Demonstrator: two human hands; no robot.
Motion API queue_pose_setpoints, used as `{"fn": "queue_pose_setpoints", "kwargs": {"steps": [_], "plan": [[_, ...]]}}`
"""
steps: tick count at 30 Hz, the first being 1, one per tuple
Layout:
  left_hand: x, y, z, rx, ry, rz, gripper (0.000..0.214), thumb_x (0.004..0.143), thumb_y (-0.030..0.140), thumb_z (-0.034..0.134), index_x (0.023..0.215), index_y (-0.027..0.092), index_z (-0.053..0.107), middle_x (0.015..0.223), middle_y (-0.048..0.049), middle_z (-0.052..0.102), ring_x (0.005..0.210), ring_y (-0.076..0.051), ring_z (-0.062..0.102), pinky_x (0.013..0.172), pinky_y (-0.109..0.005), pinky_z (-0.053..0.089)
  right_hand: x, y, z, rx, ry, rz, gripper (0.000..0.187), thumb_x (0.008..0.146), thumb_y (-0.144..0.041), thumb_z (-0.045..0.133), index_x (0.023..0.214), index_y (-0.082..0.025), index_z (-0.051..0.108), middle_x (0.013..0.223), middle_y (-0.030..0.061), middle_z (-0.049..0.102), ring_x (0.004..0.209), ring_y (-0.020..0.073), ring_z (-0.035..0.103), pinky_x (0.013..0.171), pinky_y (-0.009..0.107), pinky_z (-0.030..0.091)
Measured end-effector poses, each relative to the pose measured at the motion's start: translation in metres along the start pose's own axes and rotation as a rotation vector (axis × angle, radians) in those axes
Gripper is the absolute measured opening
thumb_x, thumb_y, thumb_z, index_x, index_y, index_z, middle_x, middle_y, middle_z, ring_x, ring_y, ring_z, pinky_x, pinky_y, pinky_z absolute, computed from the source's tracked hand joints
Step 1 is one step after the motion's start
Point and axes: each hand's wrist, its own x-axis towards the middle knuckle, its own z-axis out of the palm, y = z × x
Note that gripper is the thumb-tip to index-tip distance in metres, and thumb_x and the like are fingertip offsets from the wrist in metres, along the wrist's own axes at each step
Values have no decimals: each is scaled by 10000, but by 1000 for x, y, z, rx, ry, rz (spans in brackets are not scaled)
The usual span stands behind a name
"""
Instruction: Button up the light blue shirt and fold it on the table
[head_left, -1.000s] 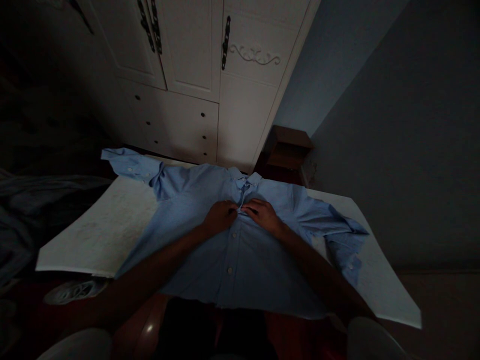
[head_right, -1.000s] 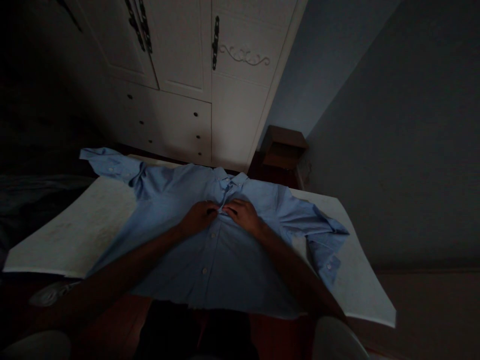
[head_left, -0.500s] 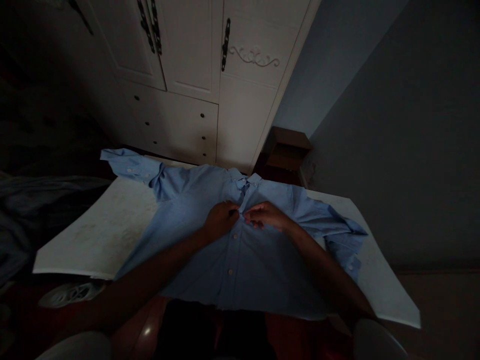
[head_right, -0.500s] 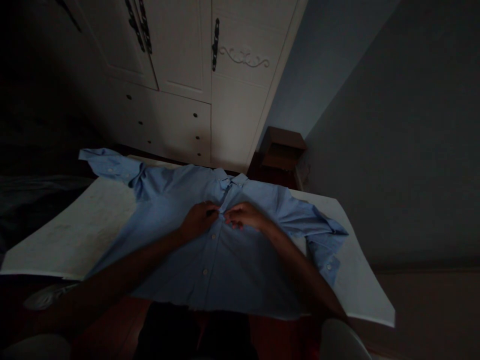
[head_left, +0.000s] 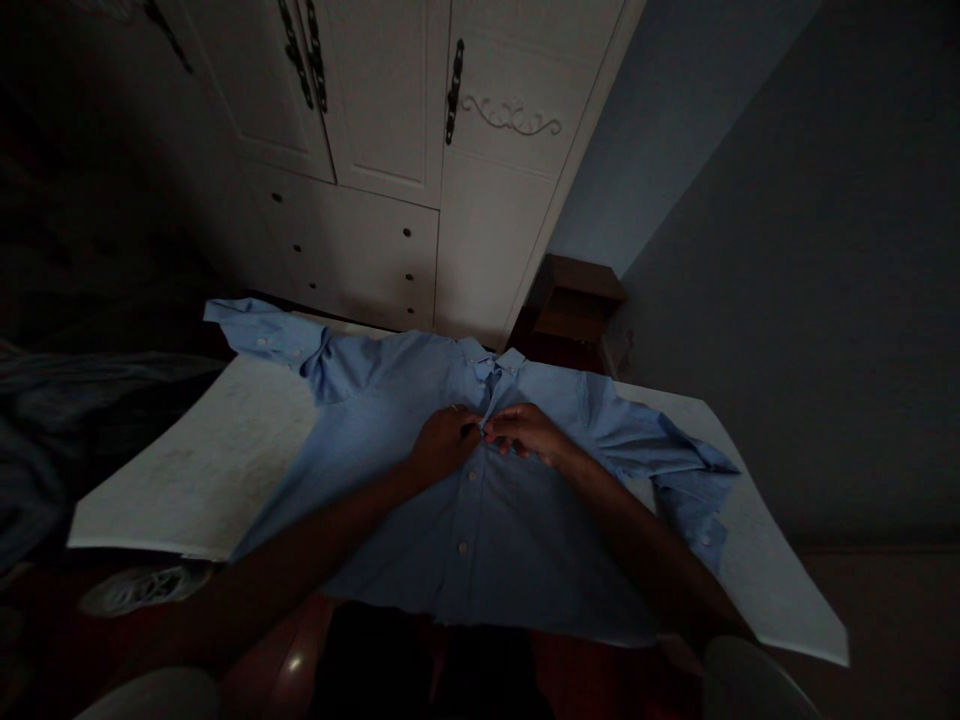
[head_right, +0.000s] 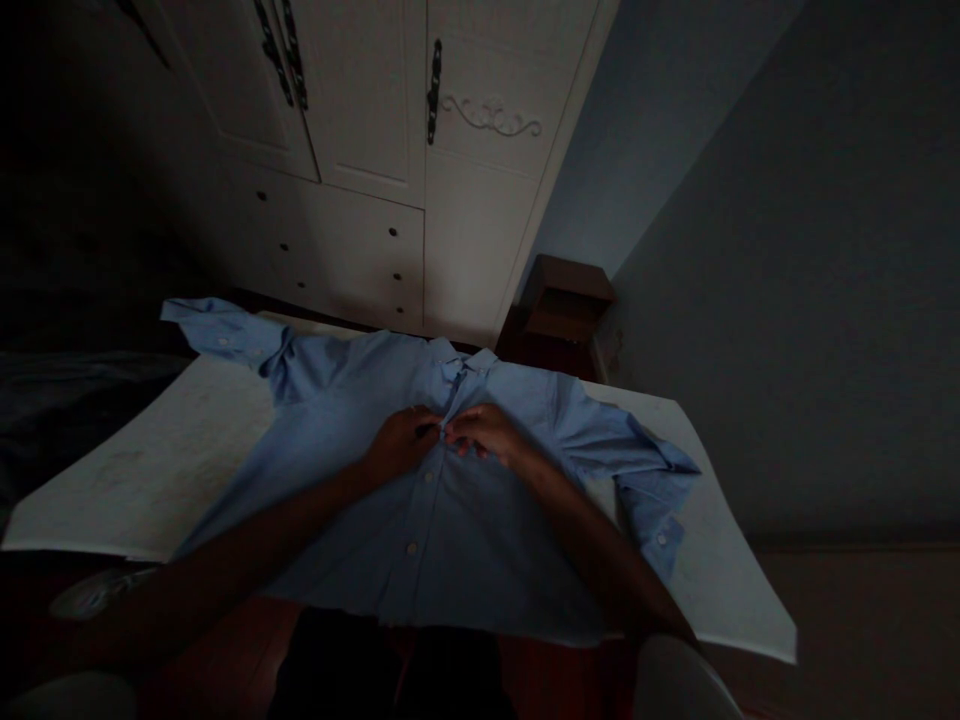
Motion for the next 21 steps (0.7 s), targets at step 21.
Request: {"fn": "queue_pose_setpoints", "kwargs": {"steps": [21], "plan": [[9, -7, -11, -480, 110, -112, 470, 743, 269, 722, 1189, 155, 629, 804, -23, 759, 714, -149, 698, 741, -273, 554, 4, 4, 1, -15, 2, -12, 98, 691, -242, 676, 730, -153, 676, 702, 23, 728, 447, 88, 600, 281, 146, 228]]}}
